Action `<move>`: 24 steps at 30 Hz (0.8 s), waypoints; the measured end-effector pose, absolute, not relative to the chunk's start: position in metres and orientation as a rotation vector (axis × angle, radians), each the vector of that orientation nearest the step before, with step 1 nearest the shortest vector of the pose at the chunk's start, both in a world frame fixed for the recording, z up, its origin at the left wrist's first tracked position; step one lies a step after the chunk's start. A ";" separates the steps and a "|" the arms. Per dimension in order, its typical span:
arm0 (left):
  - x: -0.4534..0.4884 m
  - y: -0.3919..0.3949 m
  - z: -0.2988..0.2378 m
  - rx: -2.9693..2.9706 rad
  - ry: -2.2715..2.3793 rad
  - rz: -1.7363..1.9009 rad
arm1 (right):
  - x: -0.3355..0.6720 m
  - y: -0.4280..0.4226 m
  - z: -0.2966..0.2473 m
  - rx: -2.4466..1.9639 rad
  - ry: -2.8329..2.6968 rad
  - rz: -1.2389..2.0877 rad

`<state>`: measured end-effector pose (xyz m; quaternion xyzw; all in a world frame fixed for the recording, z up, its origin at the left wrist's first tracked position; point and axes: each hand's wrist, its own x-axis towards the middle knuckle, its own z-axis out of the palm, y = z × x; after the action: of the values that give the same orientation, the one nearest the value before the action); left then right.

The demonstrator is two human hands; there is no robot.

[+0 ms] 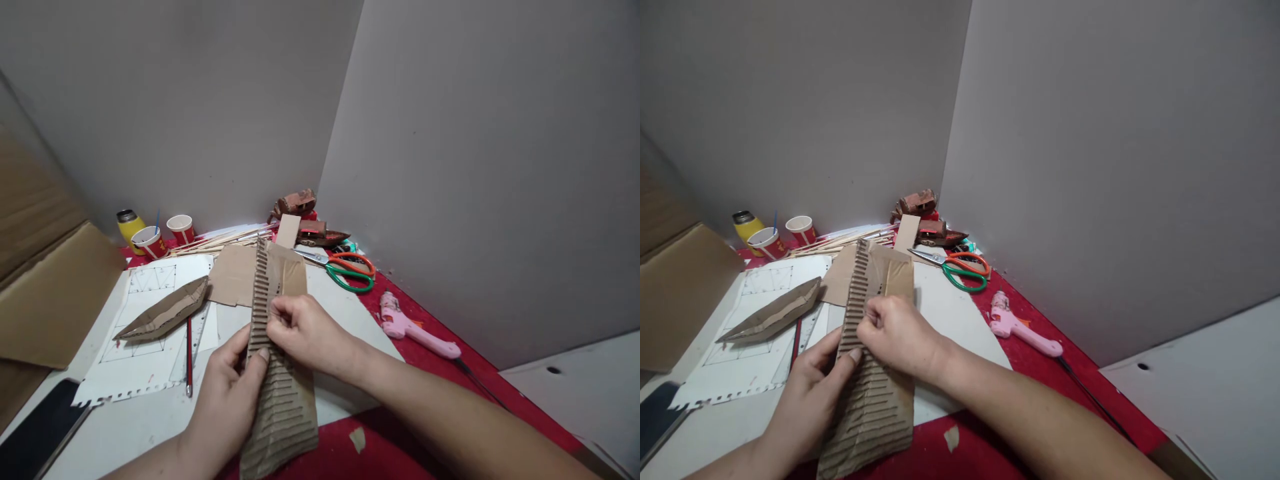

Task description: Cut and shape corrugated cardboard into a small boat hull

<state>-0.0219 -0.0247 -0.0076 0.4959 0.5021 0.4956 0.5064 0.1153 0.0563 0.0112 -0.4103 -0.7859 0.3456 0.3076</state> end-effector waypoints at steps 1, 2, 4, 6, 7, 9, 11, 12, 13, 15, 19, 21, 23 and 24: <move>-0.023 -0.023 -0.008 1.113 1.172 1.186 | 0.116 0.059 0.010 -1.089 -2.022 1.015; -0.023 -0.022 -0.008 1.049 1.138 1.176 | 0.117 0.061 0.009 -1.094 -1.955 1.145; -0.024 -0.018 -0.006 0.993 1.103 1.168 | 0.119 0.063 0.007 -1.090 -1.836 1.414; -0.025 -0.013 -0.004 0.995 1.097 1.156 | 0.120 0.063 0.004 -1.051 -1.781 1.611; -0.025 -0.009 -0.003 1.000 1.099 1.150 | 0.119 0.063 0.003 -1.025 -1.775 1.673; -0.027 -0.001 -0.003 0.990 1.108 1.127 | 0.118 0.062 0.000 -0.973 -1.776 1.772; -0.030 0.006 -0.005 0.956 1.127 1.112 | 0.118 0.061 -0.001 -0.931 -1.769 1.878; -0.032 0.009 -0.007 0.934 1.134 1.110 | 0.118 0.061 -0.002 -0.920 -1.759 1.910; -0.033 0.011 -0.008 0.912 1.135 1.111 | 0.118 0.061 -0.002 -0.920 -1.750 1.905; -0.035 0.011 -0.011 0.874 1.116 1.125 | 0.120 0.063 -0.003 -0.938 -1.762 1.748; -0.037 0.007 -0.011 0.853 1.083 1.158 | 0.123 0.065 -0.012 -0.897 -2.026 1.116; -0.036 0.004 -0.010 0.869 1.093 1.166 | 0.123 0.064 -0.017 -0.842 -2.186 0.811; -0.036 0.002 -0.009 0.883 1.096 1.164 | 0.123 0.062 -0.022 -0.775 -2.274 0.567; -0.036 0.001 -0.009 0.894 1.096 1.164 | 0.123 0.062 -0.023 -0.738 -2.296 0.475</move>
<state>-0.0357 0.0013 -0.0086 0.3871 0.4747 0.5040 0.6090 0.1225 0.0616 -0.0234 -0.2827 -0.8801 0.1822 0.3351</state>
